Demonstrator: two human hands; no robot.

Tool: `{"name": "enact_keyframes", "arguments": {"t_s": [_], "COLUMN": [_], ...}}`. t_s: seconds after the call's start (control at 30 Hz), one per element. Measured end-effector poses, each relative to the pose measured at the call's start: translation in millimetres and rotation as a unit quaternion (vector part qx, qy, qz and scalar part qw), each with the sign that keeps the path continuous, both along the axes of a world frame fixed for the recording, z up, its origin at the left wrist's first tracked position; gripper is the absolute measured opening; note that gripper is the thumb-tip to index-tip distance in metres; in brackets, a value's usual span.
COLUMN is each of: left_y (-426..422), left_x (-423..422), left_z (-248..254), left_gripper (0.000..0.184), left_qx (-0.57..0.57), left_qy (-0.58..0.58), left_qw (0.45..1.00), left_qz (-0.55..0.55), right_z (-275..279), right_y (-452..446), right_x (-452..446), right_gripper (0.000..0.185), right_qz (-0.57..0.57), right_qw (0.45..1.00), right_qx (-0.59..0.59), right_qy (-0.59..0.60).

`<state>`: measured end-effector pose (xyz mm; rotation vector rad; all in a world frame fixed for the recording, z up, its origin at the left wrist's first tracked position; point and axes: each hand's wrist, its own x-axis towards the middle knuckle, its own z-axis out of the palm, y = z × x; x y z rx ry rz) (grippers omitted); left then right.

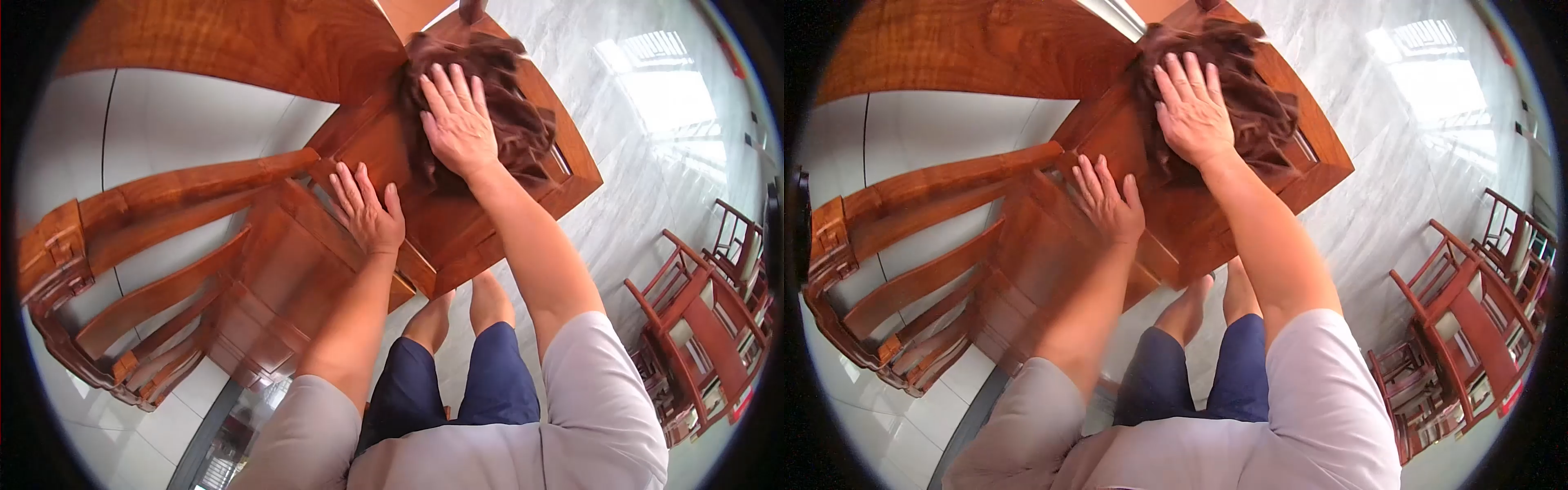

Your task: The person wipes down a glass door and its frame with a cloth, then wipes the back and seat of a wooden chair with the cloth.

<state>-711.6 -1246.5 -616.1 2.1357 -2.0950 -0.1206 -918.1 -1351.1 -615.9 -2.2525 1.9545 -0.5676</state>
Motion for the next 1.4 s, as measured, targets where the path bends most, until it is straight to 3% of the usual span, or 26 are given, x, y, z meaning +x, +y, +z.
{"name": "enact_keyframes", "arguments": {"t_s": [0.13, 0.27, 0.33, 0.47, 0.6, 0.7, 0.8, 0.9, 1.13, 1.23, 1.33, 1.4], "left_y": [0, -1, 1, -1, -3, -4, -3, -1, 0, -2, 2, -3], "left_x": [1, 2, 3, 2, 1, 0, 2, 3, 5, 6, 3, 0], "left_z": [1, -3, 0, 0, 4, 6, 5, 6, -4, -5, 3, 4], "left_gripper": [0.064, 0.063, 0.063, 0.064, 0.063, 0.062, 0.062, 0.062, 0.065, 0.065, 0.063, 0.061], "left_qx": [0.012, 0.001, -0.006, 0.007, -0.011, -0.009, -0.003, 0.003, -0.011, -0.013, 0.001, 0.001], "left_qy": [-0.011, -0.009, -0.007, -0.002, 0.025, 0.023, 0.015, 0.005, 0.009, 0.012, 0.014, 0.016], "left_qw": [1.000, 1.000, 1.000, 1.000, 0.999, 1.000, 1.000, 1.000, 1.000, 1.000, 1.000, 1.000], "left_qz": [0.001, -0.012, -0.018, -0.009, -0.018, -0.014, -0.021, -0.019, -0.012, -0.014, -0.016, -0.015], "right_z": [-12, -5, -6, 0, 21, 15, -2, -3, 7, -1, -15, -25], "right_y": [-61, -139, -146, -54, 29, 0, -66, -109, -9, -37, -110, -152], "right_x": [-7, -41, -42, -19, -23, -38, -41, -33, -22, -26, -37, -41], "right_gripper": [0.059, 0.053, 0.046, 0.057, 0.062, 0.068, 0.065, 0.062, 0.063, 0.061, 0.057, 0.052], "right_qz": [0.035, 0.205, 0.177, -0.043, 0.016, 0.040, 0.057, 0.096, 0.016, 0.017, 0.090, 0.124], "right_qw": [0.998, 0.978, 0.983, 0.997, 0.997, 0.997, 0.998, 0.995, 1.000, 0.999, 0.994, 0.990], "right_qx": [-0.054, 0.037, -0.031, -0.057, 0.073, 0.069, -0.019, 0.005, -0.009, -0.038, -0.061, -0.027], "right_qy": [-0.024, 0.011, -0.039, -0.035, -0.030, -0.016, 0.004, -0.012, -0.025, -0.024, -0.001, -0.068]}}
